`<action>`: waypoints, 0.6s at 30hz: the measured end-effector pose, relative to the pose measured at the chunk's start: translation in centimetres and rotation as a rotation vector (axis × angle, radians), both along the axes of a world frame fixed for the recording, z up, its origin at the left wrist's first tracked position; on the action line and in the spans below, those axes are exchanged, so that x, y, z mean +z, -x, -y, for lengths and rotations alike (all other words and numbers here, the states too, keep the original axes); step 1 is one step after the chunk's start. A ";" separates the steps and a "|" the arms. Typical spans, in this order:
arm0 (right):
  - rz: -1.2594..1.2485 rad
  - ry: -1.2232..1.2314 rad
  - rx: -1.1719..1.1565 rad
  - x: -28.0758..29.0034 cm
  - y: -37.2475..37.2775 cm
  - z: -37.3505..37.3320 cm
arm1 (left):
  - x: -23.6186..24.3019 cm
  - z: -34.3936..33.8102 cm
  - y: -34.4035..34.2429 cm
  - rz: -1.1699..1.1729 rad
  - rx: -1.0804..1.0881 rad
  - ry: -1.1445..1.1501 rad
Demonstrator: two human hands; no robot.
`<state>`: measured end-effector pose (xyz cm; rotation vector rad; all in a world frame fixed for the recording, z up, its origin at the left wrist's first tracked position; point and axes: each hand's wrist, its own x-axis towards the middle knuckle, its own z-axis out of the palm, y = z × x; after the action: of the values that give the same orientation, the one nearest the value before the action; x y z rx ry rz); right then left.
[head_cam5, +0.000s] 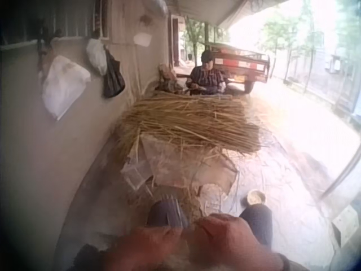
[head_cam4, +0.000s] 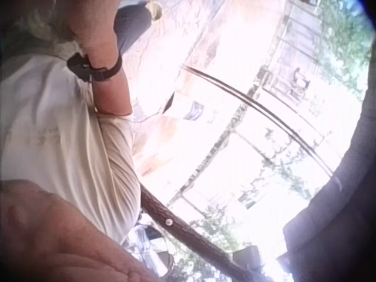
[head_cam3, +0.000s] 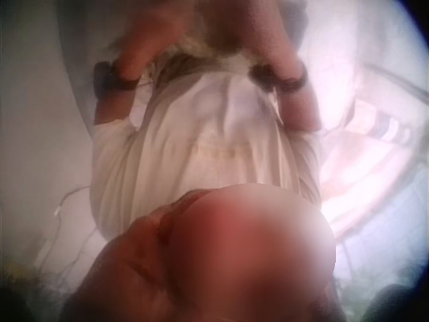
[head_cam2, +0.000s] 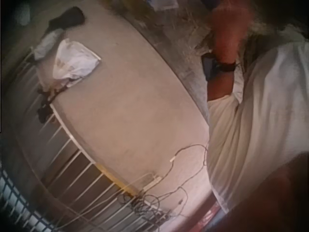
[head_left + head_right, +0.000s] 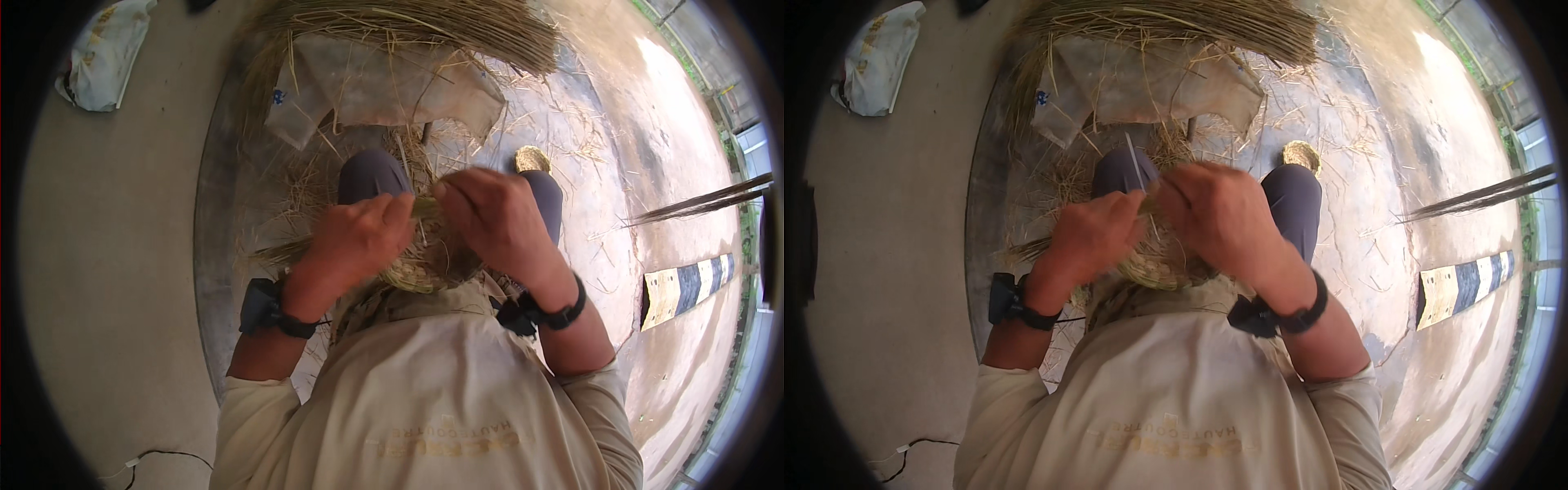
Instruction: Weave a small basket using straw and a weaving needle.
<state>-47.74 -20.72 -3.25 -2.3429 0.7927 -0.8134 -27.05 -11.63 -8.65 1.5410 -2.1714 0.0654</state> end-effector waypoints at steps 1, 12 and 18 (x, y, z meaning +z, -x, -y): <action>-0.022 0.017 0.009 -0.4 -0.6 1.0 | -0.2 0.0 0.4 0.009 -0.031 -0.005; 0.214 -0.383 -0.130 -2.9 -1.6 6.2 | 0.5 0.5 2.3 0.077 -0.161 0.043; 0.624 -0.845 0.169 -2.0 -0.8 2.1 | 0.0 0.5 0.7 0.060 -0.087 -0.041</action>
<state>-46.94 -22.86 -5.23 -1.2846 0.5044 -0.8451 -27.71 -12.14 -8.67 1.4821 -2.2976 0.0395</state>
